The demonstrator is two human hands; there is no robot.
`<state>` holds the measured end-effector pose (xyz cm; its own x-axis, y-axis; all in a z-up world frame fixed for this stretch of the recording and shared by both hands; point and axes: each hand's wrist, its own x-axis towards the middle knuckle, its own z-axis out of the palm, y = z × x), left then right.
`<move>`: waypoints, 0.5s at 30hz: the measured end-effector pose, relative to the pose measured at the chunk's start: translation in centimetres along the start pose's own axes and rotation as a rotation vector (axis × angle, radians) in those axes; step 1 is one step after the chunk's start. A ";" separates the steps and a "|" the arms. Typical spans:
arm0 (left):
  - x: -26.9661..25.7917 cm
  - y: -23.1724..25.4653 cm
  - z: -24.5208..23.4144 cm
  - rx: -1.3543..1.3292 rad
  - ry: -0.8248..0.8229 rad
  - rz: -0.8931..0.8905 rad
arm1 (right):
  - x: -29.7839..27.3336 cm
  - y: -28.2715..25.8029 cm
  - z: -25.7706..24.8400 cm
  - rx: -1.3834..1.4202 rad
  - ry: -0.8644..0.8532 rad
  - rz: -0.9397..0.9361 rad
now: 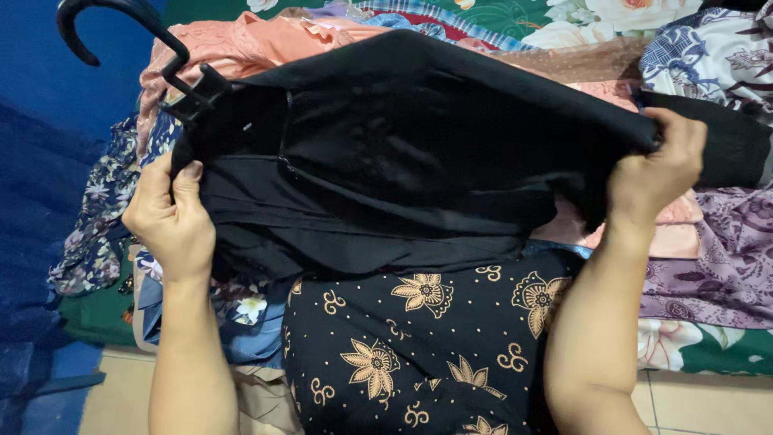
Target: The person hangs a black garment on a hanger inside a wardrobe. They then take a pink hanger, place a gray patterned top on it, and hang it in the wardrobe. Finally, they take a black hanger, place a black top on it, and hang it in the wardrobe.
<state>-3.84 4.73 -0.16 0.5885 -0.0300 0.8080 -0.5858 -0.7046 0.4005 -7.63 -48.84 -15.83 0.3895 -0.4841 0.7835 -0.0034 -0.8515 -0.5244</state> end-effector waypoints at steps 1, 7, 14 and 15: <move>0.0 -0.3 0.1 0.008 0.014 -0.017 | -0.1 1.3 0.0 0.011 0.016 0.005; 0.0 -3.3 -0.5 0.068 0.042 -0.015 | 0.3 5.1 -1.1 0.286 0.115 0.077; -0.1 -5.1 -0.5 0.011 0.030 -0.135 | 1.4 7.6 -3.0 0.482 0.039 0.354; 0.0 -5.0 -0.2 0.001 0.016 -0.102 | 1.1 8.2 -2.8 0.293 -0.013 0.190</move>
<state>-1.05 8.44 -2.11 0.6362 0.0531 0.7697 -0.5226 -0.7042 0.4806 -9.85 -56.88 -18.30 0.4192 -0.6240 0.6595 0.1871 -0.6515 -0.7352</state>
